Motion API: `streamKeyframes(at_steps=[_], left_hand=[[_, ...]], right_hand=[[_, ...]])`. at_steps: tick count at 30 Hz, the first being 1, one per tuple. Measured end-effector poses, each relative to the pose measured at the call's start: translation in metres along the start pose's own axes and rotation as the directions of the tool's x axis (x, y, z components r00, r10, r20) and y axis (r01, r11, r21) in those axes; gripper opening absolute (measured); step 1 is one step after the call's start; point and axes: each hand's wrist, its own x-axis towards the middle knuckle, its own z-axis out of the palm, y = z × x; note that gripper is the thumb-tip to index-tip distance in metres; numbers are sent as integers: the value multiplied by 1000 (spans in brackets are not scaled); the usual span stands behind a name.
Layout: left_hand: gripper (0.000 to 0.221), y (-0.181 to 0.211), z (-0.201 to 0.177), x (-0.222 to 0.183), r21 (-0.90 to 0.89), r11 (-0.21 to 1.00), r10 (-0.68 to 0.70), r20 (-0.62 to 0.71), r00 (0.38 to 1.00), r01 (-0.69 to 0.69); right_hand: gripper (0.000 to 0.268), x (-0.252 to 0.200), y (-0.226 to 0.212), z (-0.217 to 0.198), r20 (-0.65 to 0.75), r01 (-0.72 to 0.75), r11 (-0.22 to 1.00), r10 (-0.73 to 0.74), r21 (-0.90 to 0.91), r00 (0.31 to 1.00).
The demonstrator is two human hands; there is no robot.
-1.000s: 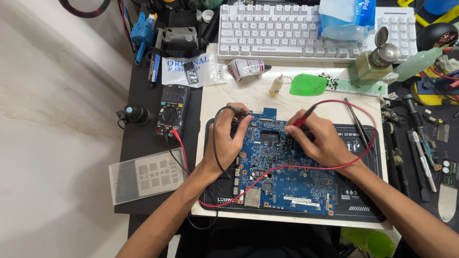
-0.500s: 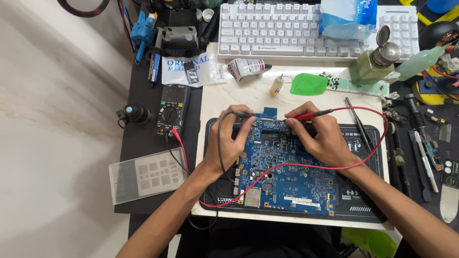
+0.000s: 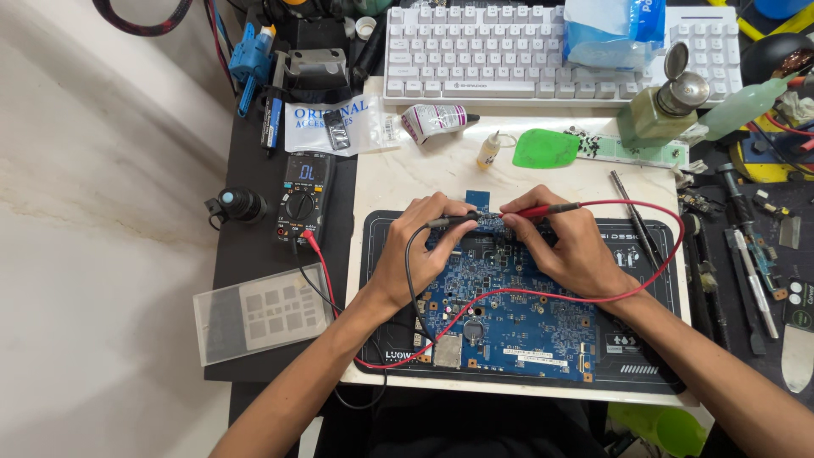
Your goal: The person uses a heat gun and tweezers to remove or attach components on a circuit board, then checks electrical points using a multimeter and applies liquid from a bottle.
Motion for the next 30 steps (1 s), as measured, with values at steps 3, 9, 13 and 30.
streamKeyframes(at_steps=[3, 9, 13, 30], left_hand=[[17, 0, 0, 0, 14, 1000, 1, 0, 1000, -1], [16, -2, 1, 0, 24, 999, 21, 1, 1000, -21], [16, -3, 1, 0, 25, 1000, 1, 18, 1000, -1], [15, -5, 2, 0, 55, 998, 14, 23, 1000, -15]], right_hand=[[13, 0, -2, 0, 3, 20, 1000, -20, -6, 1000], [14, 1, -3, -1, 14, 1, 1000, -1, -1, 1000], [14, 1, -4, -2, 24, -23, 1000, 22, 11, 999], [12, 1, -5, -2, 23, -4, 1000, 3, 20, 1000]])
